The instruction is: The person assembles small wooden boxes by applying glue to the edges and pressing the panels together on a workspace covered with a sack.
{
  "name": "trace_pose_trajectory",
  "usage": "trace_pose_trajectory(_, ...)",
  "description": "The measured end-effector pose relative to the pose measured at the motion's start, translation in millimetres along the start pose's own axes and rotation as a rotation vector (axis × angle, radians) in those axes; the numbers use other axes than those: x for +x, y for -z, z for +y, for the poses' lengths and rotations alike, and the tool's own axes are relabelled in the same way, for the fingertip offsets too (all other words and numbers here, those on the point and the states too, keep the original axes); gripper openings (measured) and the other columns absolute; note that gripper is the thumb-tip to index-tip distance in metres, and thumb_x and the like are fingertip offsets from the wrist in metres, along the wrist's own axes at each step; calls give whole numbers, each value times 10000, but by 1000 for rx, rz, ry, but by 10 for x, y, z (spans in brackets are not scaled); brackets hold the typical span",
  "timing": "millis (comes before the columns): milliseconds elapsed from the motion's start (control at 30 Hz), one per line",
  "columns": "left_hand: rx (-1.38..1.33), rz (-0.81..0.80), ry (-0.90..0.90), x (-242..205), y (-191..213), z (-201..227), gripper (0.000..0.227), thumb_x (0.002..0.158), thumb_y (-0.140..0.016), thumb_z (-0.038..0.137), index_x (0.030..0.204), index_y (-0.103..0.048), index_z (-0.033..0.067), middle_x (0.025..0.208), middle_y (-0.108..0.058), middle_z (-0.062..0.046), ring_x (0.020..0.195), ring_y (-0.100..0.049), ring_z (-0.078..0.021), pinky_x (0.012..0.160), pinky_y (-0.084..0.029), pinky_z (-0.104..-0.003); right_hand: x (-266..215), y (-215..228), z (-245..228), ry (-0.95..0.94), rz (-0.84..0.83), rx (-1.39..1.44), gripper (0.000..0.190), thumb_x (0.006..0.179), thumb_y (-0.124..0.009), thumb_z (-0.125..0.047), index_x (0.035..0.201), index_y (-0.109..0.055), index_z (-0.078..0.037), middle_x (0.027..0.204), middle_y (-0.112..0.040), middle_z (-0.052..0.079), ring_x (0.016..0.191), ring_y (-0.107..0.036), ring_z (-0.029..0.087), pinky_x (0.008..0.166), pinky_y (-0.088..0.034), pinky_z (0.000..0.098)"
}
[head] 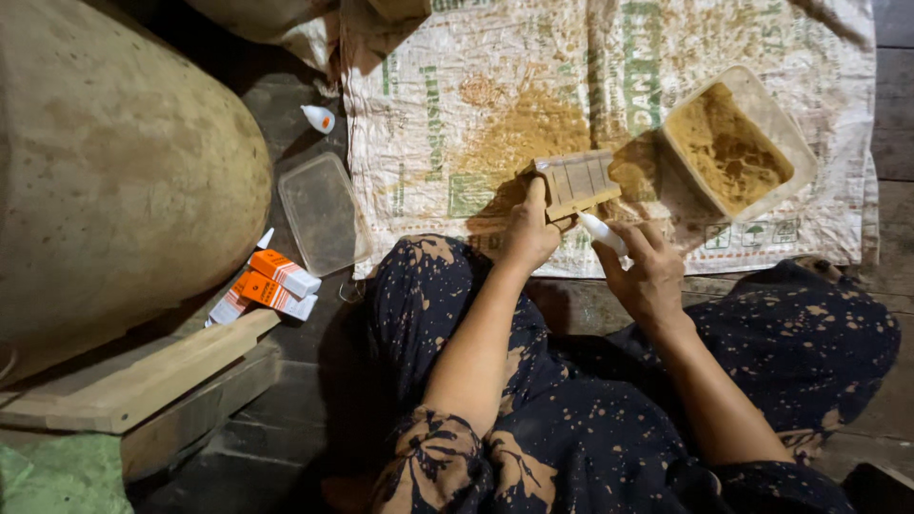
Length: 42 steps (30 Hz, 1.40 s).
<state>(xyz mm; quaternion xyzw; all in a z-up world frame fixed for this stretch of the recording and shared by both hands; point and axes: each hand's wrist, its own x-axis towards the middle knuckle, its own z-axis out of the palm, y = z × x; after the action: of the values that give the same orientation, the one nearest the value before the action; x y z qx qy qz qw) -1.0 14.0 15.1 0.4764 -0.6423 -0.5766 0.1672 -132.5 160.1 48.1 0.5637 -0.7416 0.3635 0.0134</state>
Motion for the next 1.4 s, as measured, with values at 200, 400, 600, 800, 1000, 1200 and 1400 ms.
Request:
trace_pose_trajectory(200, 17, -5, -27, -70, 17, 83, 481, 808, -709, 110, 1238, -494, 110, 1074, -703, -319, 1075, -659, -534, 880, -540, -615, 82, -34, -166, 122, 40, -112, 291, 816, -905, -120, 1076, -783, -163, 875, -621, 37, 725, -681, 285, 656, -566, 374)
trace_pose_trajectory(400, 68, -4, -16, -62, 2, 13, 550, 802, -702, 108, 1299, -469, 134, 1102, -709, -298, 1079, -665, -519, 889, -539, -627, 186, 35, -361, 220, 81, -165, 276, 801, -869, -48, 1042, -772, -141, 863, -578, 40, 744, -650, 296, 687, -562, 371)
trace_pose_trajectory(600, 72, -15, -28, -109, 43, 95, 485, 805, -710, 95, 1231, -478, 124, 1054, -723, -284, 1047, -683, -507, 878, -552, -602, 73, -80, -216, 209, 85, -158, 265, 812, -856, -49, 1050, -762, -118, 862, -553, 58, 760, -637, 324, 686, -545, 401)
trace_pose_trajectory(800, -75, -6, -60, -85, 63, 56, 467, 800, -758, 78, 1183, -492, 104, 1004, -722, -281, 992, -704, -496, 822, -581, -548, 1, -280, 90, 97, 27, 118, 219, 964, -781, -79, 1144, -665, -33, 975, -685, 138, 944, -659, 380, 863, -509, 434)
trace_pose_trajectory(1000, -14, -5, -139, -135, 125, 59, 481, 808, -720, 4, 1218, -473, 45, 1043, -695, -347, 1001, -674, -558, 834, -569, -613, 111, -231, -183, 205, -36, -97, 625, 861, -824, -146, 1445, -603, -130, 947, -763, 61, 1129, -589, 253, 1006, -405, 383)
trace_pose_trajectory(1200, 82, -23, -150, -90, 100, 73, 568, 790, -666, -21, 1307, -435, 34, 1111, -682, -361, 1058, -657, -565, 922, -549, -648, -29, -342, 54, 195, -47, -180, 438, 884, -831, -299, 1240, -598, -197, 1062, -781, -22, 1159, -600, 204, 1018, -384, 392)
trace_pose_trajectory(1400, -401, 20, 274, -114, 37, 519, 434, 872, -634, 323, 1190, -536, 44, 1131, -679, -308, 1063, -701, -438, 910, -555, -456, -330, -689, 426, -5, -34, -14, 515, 833, -847, -201, 1322, -685, -185, 1219, -626, 150, 1173, -607, 409, 1049, -473, 507)
